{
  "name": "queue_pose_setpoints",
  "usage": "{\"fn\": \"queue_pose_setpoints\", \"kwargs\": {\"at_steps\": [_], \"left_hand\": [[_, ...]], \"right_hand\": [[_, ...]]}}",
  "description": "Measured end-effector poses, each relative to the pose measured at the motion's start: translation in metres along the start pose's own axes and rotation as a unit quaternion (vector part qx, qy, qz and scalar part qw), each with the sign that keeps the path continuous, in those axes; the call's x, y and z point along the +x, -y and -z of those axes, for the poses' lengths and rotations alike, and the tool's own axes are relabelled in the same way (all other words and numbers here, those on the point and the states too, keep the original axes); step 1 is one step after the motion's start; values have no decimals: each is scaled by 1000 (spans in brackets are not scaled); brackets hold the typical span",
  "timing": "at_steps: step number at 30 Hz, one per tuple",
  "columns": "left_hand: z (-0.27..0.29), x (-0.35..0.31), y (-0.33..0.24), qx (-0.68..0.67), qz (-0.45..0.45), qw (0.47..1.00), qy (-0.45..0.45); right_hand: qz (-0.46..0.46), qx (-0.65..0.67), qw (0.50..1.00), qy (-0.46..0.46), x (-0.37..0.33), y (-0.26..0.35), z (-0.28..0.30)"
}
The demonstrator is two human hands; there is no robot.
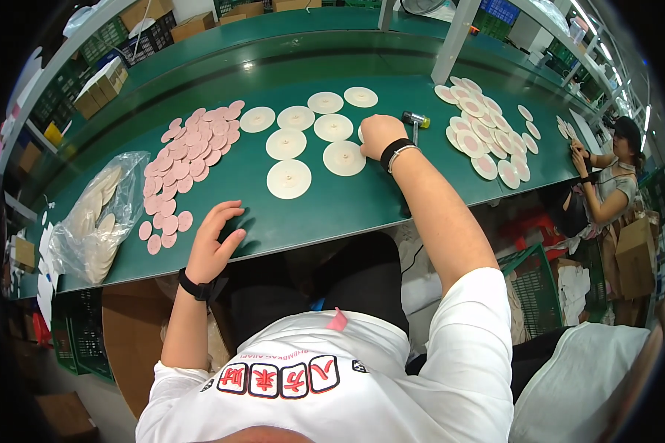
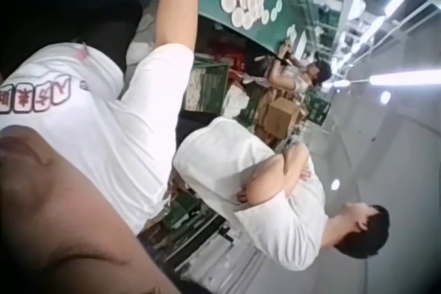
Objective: The person assembles components by placing a pink disc onto a white base and striking the center with a hammer. This process is repeated for several sets of parts, with the person occasionally turning the discs over.
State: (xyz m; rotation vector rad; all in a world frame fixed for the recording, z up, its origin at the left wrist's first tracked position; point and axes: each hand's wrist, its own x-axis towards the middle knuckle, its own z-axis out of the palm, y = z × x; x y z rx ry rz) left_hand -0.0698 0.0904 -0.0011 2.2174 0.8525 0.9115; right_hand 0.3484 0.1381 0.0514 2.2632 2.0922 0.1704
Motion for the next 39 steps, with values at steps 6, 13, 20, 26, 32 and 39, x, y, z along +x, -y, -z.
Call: {"fn": "queue_pose_setpoints", "kwargs": {"at_steps": [6,13,20,26,32,39], "left_hand": [[-1,-2,-2,53,-18,998,4],[-4,-1,-5,118,-55,992,4],[-7,-2,-7,137,-71,988,-9],[-10,-5,-7,159,-69,985,-20],[-10,-3,-10,169,-75,983,-10],[-24,-1,-37,84,-89,992,6]], "right_hand": [[-30,24,999,15,-2,-3,-1],[-47,15,999,19,-4,-3,-2],[-61,-6,998,1,-47,14,13],[-21,58,994,-87,-121,55,4],[13,108,990,-91,-154,78,-7],[5,198,946,-258,-178,64,-8]]}}
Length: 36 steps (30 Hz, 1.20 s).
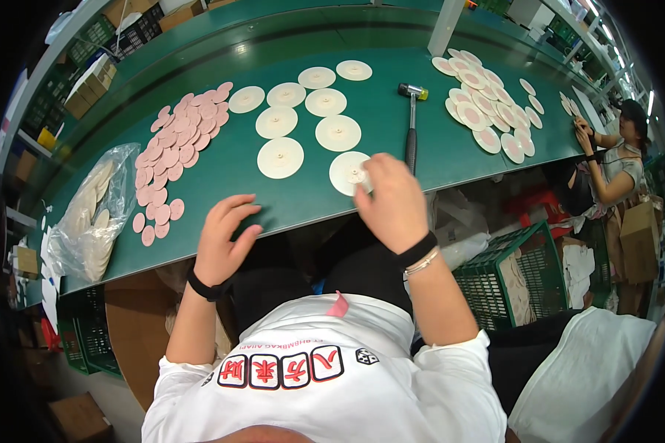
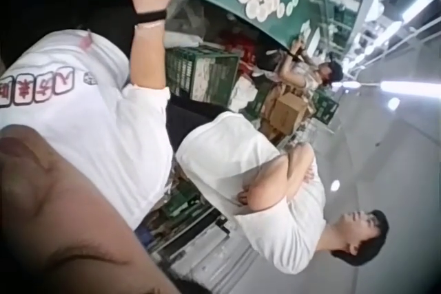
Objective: The person assembles components by placing a pink disc onto a white base and striking the center with a hammer. This process is repeated for several sets of parts, with the person occasionally turning the discs over.
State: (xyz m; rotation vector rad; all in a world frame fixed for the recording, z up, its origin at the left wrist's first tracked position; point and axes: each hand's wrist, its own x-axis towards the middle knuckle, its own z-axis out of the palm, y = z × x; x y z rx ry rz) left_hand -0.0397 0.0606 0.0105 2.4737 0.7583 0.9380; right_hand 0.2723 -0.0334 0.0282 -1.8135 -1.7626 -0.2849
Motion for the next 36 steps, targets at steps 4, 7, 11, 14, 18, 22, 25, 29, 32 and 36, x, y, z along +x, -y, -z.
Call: {"fn": "queue_pose_setpoints", "kwargs": {"at_steps": [4,7,11,14,18,22,25,29,32,36], "left_hand": [[-23,29,-34,-11,-51,996,67],[-55,53,-41,-17,-83,988,132],[-94,73,-48,44,-125,987,90],[-111,79,-48,121,-90,982,114],[-116,75,-44,108,-73,983,128],[-110,77,-38,85,-72,986,127],[-113,75,-33,77,-86,987,109],[-114,70,-37,96,-90,987,94],[-111,71,-40,110,-87,985,100],[-111,72,-40,117,-86,983,111]], "right_hand": [[-174,-86,980,-48,-9,-42,7],[-225,-53,973,3,0,-75,-3],[-275,-54,938,204,27,-92,4],[-358,90,917,152,28,-102,3],[-408,482,775,20,-10,-103,13],[-351,560,733,-160,-65,0,7],[-355,586,721,-101,-106,26,4],[-429,512,744,11,-136,35,26],[-402,429,809,16,-140,32,19],[-322,294,900,-6,-140,27,13]]}}
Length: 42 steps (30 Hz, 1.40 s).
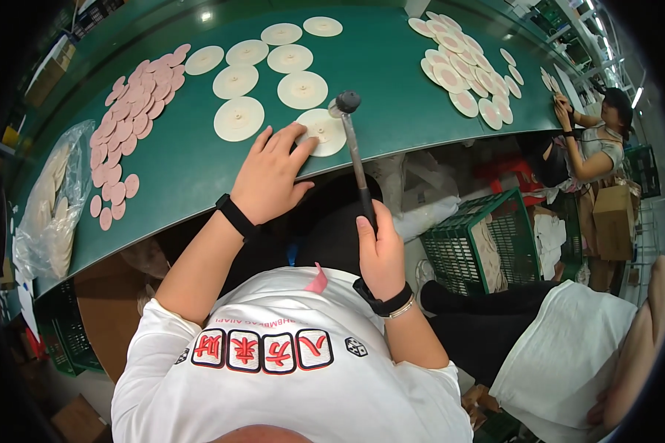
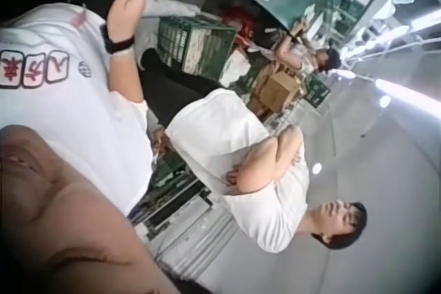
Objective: The person assembles components by placing a pink disc onto a white base and striking the center with a hammer. This process is repeated for several sets of parts, with the person occasionally turning the discs over.
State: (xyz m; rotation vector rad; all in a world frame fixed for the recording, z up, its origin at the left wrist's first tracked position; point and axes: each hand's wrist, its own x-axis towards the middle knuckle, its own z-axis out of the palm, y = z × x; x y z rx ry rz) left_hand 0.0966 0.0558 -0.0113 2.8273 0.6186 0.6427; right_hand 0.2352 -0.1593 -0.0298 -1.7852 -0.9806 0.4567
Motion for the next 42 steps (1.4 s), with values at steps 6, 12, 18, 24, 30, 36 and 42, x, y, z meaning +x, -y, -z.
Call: {"fn": "queue_pose_setpoints", "kwargs": {"at_steps": [6,12,18,24,30,36,42], "left_hand": [[2,-1,1,-21,2,1000,-1],[2,0,1,-26,8,1000,1],[2,0,0,-26,5,1000,-3],[1,-1,0,-23,7,1000,-2],[0,-1,2,-23,10,1000,-2],[0,-2,2,-22,13,1000,0],[1,-1,-1,-6,-8,1000,-17]], "right_hand": [[39,-141,989,-27,1,20,6],[43,-176,983,-28,-2,21,4],[34,-238,970,21,-1,23,10],[21,-228,974,5,2,23,12],[63,-153,985,-44,12,20,3],[59,-191,980,-2,16,25,3],[51,-262,963,30,26,11,0]]}}
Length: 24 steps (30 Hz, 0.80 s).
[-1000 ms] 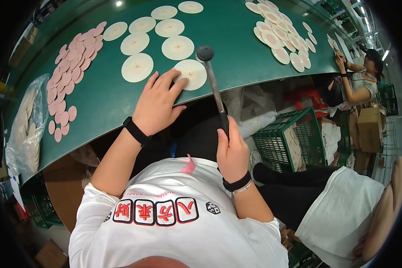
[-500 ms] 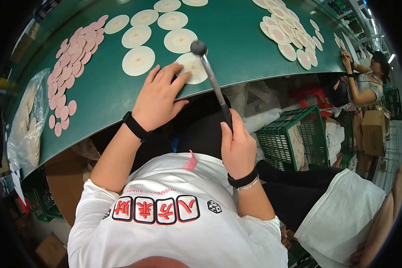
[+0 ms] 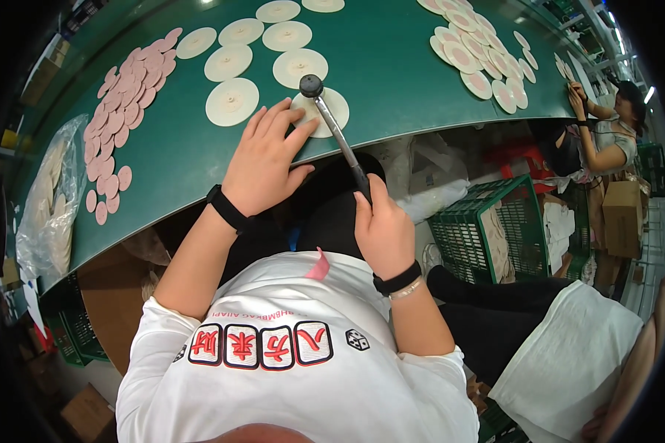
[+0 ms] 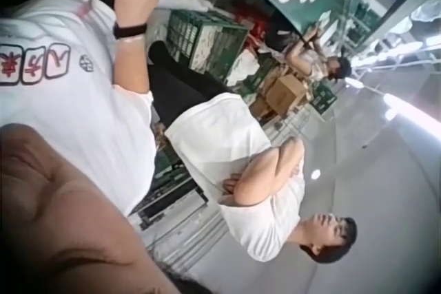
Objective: The person assembles components by placing a pink disc onto a white base and striking the center with a hammer. This process is repeated for several sets of parts, with the person occasionally turning the discs over.
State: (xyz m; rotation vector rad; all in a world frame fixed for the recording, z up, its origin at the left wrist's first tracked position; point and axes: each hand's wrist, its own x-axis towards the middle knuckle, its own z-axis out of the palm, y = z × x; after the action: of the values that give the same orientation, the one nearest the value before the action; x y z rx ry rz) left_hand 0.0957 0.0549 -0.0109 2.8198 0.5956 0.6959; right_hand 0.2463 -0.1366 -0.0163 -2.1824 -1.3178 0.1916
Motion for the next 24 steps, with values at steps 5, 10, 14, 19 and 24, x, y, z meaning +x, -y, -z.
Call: {"fn": "queue_pose_setpoints", "kwargs": {"at_steps": [5,10,14,19,24], "left_hand": [[-1,1,-10,35,-6,999,21],[10,0,-23,-36,46,998,-17],[8,-5,-7,-29,57,998,-20],[2,-11,3,-6,37,999,-10],[3,-10,4,-20,29,999,-10]], "right_hand": [[-55,143,988,30,6,14,19],[-55,190,980,-4,2,11,19],[-49,179,982,-11,-1,12,22],[-14,163,985,-51,-1,14,11],[14,7,1000,15,5,6,0]]}}
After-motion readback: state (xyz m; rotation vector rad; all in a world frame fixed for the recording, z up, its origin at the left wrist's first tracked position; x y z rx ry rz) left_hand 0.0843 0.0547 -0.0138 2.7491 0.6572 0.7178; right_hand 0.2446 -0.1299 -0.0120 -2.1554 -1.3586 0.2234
